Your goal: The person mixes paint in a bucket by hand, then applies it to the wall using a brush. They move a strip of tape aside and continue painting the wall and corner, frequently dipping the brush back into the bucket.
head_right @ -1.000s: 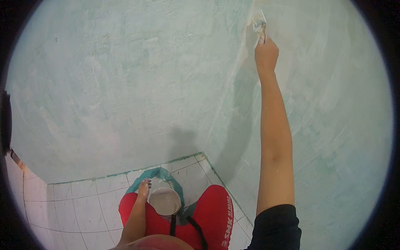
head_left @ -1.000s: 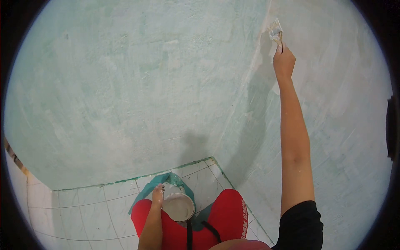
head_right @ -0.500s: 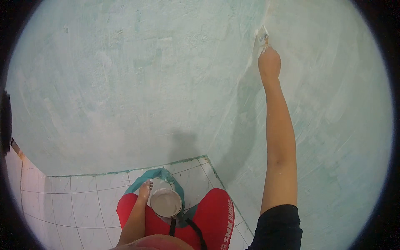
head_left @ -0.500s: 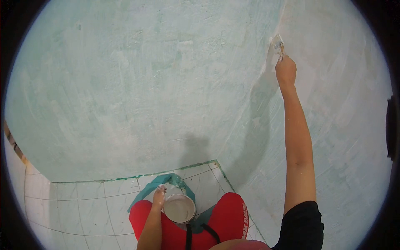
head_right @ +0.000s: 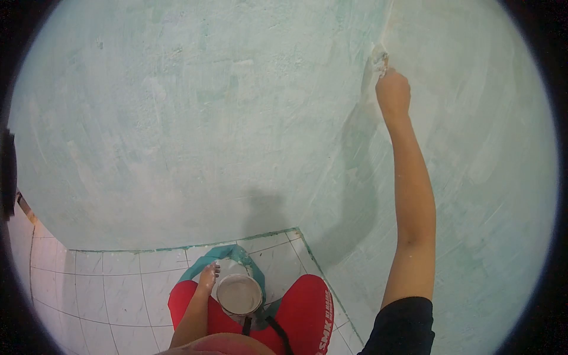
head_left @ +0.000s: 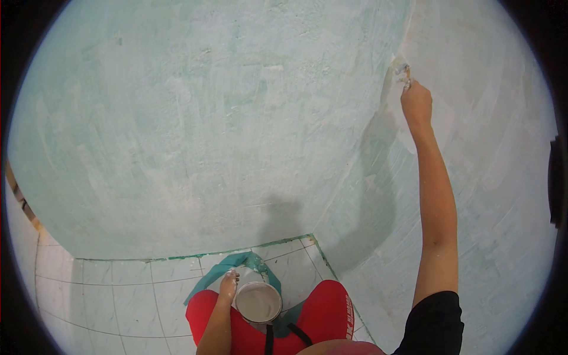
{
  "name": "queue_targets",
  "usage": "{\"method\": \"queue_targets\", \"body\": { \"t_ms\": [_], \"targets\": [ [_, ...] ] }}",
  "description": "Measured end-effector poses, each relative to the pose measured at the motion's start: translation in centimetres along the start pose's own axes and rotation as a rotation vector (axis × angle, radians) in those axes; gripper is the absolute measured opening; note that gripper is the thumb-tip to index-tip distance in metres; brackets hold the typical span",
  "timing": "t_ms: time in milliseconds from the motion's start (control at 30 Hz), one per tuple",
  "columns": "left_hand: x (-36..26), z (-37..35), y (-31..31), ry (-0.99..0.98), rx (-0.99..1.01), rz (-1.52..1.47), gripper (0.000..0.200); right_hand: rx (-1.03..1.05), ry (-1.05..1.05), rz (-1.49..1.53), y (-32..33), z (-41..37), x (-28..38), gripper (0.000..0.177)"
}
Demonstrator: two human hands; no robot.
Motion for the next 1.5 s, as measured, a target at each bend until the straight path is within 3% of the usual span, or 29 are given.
{"method": "queue_targets", "body": {
  "t_ms": [233,400,533,600,700,767,833,900,933,967,1000,1033,1067,1133,1200,1233,1300,1333,1367,1433,1500],
  "targets": [
    [0.4,0.5,0.4,0.030,0.010,0.082,0.047,-0.043,-0.029,-0.013,0.5,4.7,0.2,0.023],
    [0.5,0.4,0.5,0.036,-0.022,-0.015,0.047,-0.025,0.004,-0.044,-0.6,2.4,0.2,0.024],
    [-1.2,-0.6,1.1,0.077,-0.039,-0.048,0.045,-0.078,-0.049,0.226,2.3,-5.8,1.5,0.031],
    [-0.2,0.1,1.0,0.061,-0.010,0.001,0.047,-0.058,-0.180,0.341,3.2,-12.3,1.7,0.034],
    [2.1,1.2,1.0,0.080,0.024,0.068,0.047,0.234,-0.347,0.454,4.2,-23.2,2.6,0.027],
    [5.3,3.2,-0.4,-0.244,0.213,0.386,0.039,0.300,-0.339,0.600,5.3,-30.5,3.6,0.025],
    [3.2,2.0,-0.5,-0.365,0.254,0.532,0.036,0.328,-0.495,0.720,6.8,-37.1,5.4,0.022],
    [1.5,1.6,-0.8,-0.483,0.291,0.680,0.034,0.412,-0.458,0.756,7.9,-44.1,6.8,0.015],
    [1.5,1.5,-0.9,-0.577,0.299,0.711,0.033,0.668,-0.615,0.753,8.8,-46.6,7.7,0.016],
    [2.1,1.6,-1.0,-0.671,0.305,0.742,0.033,0.702,-0.682,0.778,9.6,-48.8,8.3,0.017],
    [4.0,2.7,-1.0,-0.621,0.304,0.740,0.040,0.738,-0.752,0.806,10.2,-51.2,8.9,0.017],
    [3.8,2.9,-0.9,-0.447,0.317,0.683,0.037,0.761,-0.708,0.776,10.8,-53.8,9.0,0.019],
    [3.8,2.6,-1.0,-0.271,0.317,0.622,0.035,0.787,-0.661,0.756,10.5,-55.6,9.2,0.020],
    [1.9,0.8,-0.5,-0.140,0.313,0.550,0.036,0.841,-0.577,0.761,11.1,-55.5,9.9,0.020],
    [5.2,2.0,-0.4,-0.099,0.322,0.469,0.041,0.895,-0.687,0.789,9.3,-58.1,9.3,0.021],
    [3.2,1.1,-0.5,-0.102,0.435,0.598,0.043,0.933,-0.768,0.786,9.0,-58.2,9.3,0.021],
    [7.8,4.6,-1.3,-0.367,0.450,0.638,0.050,0.997,-0.915,0.811,9.9,-56.8,9.6,0.021],
    [4.6,5.8,0.7,-0.385,0.401,0.648,0.050,1.013,-0.995,0.828,9.6,-57.0,9.8,0.021],
    [2.4,7.2,1.6,-0.432,0.366,0.661,0.050,0.998,-0.988,0.865,8.1,-60.2,9.6,0.021],
    [-0.9,8.8,1.9,-0.515,0.332,0.678,0.050,0.733,-0.732,0.794,5.8,-65.9,8.0,0.027],
    [-2.7,10.3,2.0,-0.587,0.316,0.695,0.050,0.722,-0.730,0.813,4.7,-66.3,8.2,0.026]
  ]
}}
Point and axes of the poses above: each hand's wrist, its own z-axis towards the middle knuckle, its own y-axis out of the back of the hand, x = y × z, the point moved 6 cm from there along z, towards the middle knuckle, and after that the axes turned 14 degrees about -x, right-handed, at the moved point
